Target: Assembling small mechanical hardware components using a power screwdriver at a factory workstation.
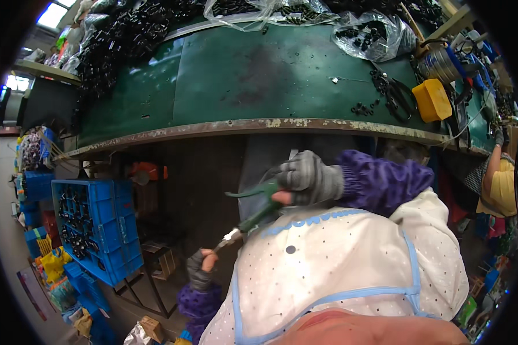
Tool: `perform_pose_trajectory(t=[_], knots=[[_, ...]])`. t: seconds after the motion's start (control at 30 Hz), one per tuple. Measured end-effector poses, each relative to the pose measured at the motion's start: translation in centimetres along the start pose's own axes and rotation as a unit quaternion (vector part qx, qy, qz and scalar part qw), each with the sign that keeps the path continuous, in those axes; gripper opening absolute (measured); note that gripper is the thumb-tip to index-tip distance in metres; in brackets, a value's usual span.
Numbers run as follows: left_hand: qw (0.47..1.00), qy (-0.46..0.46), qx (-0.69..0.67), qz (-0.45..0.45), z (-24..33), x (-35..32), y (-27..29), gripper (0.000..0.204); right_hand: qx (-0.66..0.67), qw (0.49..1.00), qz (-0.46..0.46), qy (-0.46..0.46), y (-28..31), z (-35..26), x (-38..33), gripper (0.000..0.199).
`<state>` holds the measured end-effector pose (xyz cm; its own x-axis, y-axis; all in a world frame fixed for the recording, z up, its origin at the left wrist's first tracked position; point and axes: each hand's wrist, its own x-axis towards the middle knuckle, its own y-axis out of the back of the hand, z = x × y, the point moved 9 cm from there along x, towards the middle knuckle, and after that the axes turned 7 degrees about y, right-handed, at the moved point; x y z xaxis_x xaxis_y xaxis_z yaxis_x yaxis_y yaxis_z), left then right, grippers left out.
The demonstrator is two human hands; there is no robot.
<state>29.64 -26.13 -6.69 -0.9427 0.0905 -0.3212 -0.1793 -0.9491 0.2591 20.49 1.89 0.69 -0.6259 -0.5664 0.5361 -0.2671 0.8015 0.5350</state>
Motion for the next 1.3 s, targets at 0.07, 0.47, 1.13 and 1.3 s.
perform_pose_trajectory(t=[0.07, 0.47, 1.13, 1.3], knots=[[0.994, 0.092, 0.056, -0.017, 0.3, -1.2, 2.0, 0.009, -0.02, 0.973, -0.165, -0.158, -2.1, 2.9, -4.9, 0.034], [0.995, -0.038, 0.083, -0.034, 5.1, -5.1, 3.0, 0.023, 0.5, 0.825, -0.079, -0.252, -7.4, 1.0, -1.5, 0.021], [0.978, 0.014, -0.06, -0.2, 4.9, 5.6, -7.3, 0.024, 0.732, 0.632, 0.25, 0.039, 0.6, 0.7, 0.7, 0.068], [0.91, 0.124, -0.04, -0.394, 4.8, 7.9, -13.2, 0.016, 0.561, 0.75, 0.324, -0.131, 0.6, 5.8, -8.2, 0.058]])
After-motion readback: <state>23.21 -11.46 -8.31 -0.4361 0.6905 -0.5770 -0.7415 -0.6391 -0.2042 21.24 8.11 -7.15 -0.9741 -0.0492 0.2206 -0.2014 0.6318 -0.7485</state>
